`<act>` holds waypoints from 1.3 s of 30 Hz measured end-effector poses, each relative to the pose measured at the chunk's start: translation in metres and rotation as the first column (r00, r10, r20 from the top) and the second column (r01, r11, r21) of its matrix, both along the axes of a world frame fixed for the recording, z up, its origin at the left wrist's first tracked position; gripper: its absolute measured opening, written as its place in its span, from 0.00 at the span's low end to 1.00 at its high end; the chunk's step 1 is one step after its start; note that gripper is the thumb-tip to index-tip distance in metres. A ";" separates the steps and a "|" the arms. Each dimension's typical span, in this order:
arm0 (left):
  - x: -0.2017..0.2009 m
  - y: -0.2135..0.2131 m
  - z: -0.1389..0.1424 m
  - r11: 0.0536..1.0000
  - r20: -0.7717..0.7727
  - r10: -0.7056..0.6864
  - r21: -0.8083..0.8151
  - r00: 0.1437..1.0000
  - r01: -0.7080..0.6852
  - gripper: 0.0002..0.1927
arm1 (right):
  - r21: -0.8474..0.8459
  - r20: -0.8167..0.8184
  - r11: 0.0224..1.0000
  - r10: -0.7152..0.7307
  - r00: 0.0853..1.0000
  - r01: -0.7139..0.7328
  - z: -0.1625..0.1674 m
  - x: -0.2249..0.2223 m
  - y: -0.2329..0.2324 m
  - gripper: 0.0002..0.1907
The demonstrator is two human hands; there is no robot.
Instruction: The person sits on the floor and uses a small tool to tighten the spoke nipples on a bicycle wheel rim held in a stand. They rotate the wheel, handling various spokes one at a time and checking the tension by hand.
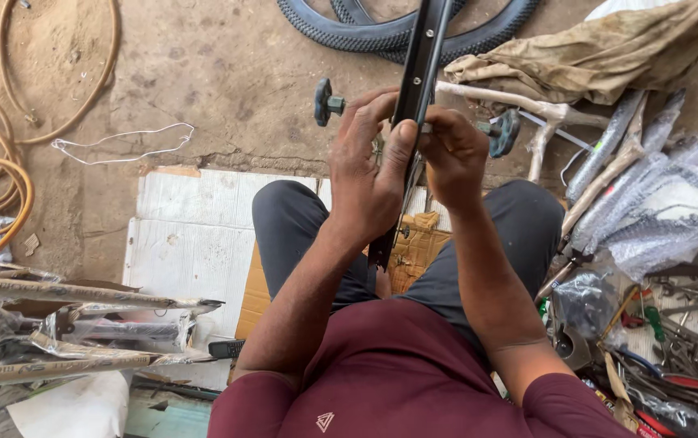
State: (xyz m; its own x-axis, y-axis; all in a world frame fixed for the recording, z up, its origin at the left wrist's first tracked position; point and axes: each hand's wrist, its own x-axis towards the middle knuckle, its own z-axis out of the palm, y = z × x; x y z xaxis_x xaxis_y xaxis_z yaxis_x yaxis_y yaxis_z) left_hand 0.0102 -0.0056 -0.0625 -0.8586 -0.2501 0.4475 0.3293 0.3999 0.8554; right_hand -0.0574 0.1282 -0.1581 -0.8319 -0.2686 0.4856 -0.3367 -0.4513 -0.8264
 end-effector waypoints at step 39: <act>0.010 0.001 -0.023 0.991 0.002 0.095 0.094 0.995 -0.095 0.20 | 0.267 -0.220 0.929 0.318 0.922 -0.256 0.042 -0.040 0.009 0.14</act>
